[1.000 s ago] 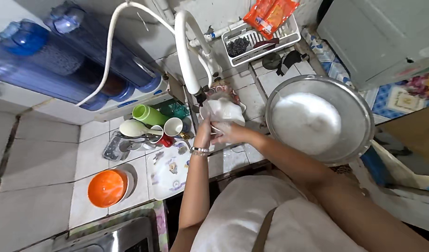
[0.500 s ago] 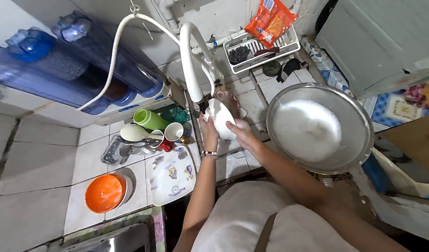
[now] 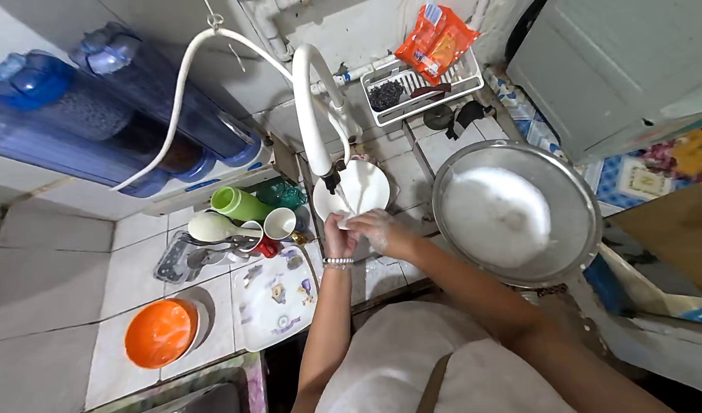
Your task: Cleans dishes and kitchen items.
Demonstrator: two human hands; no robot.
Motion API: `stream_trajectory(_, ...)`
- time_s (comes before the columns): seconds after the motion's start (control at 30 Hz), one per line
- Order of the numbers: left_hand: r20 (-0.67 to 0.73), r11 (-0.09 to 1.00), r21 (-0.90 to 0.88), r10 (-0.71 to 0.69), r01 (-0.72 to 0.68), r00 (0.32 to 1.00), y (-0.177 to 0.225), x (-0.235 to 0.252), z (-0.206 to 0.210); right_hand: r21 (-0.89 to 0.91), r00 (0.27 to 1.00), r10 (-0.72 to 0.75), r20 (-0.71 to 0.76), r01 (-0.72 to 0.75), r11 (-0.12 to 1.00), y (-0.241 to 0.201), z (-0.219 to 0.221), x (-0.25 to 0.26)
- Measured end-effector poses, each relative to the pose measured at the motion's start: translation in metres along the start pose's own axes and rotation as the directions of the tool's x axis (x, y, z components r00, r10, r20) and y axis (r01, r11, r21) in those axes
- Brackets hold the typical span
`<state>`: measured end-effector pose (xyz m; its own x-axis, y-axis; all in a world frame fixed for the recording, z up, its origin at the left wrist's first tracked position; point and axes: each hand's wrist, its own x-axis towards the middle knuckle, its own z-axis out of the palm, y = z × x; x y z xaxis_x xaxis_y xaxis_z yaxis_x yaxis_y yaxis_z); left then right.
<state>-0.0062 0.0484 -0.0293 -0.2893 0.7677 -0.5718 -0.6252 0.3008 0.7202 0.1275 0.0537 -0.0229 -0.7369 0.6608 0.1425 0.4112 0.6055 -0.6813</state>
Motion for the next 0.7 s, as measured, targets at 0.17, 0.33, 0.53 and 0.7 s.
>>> stream_trajectory(0.17,-0.075,0.971,0.138,0.209,-0.197,0.975,0.01,0.005,-0.005,-0.079,0.946,0.245,0.213,-0.233,0.969,-0.001,-0.014,0.011)
stream_trajectory(0.33,-0.084,0.906,0.342,0.294,-0.25,0.952,0.013,0.016,-0.018,-0.05,0.86,0.487,-0.149,-0.499,0.865,0.033,-0.054,0.062)
stream_trajectory(0.53,-0.092,0.805,0.52,0.386,-0.286,0.918,0.016,0.016,-0.03,0.158,0.79,0.442,-0.424,-0.417,0.895,0.047,-0.069,0.152)
stream_trajectory(0.7,-0.04,0.635,0.701,0.488,-0.324,0.872,0.021,0.01,-0.029,0.628,0.732,0.606,-0.312,-0.32,0.709,0.062,-0.069,0.159)
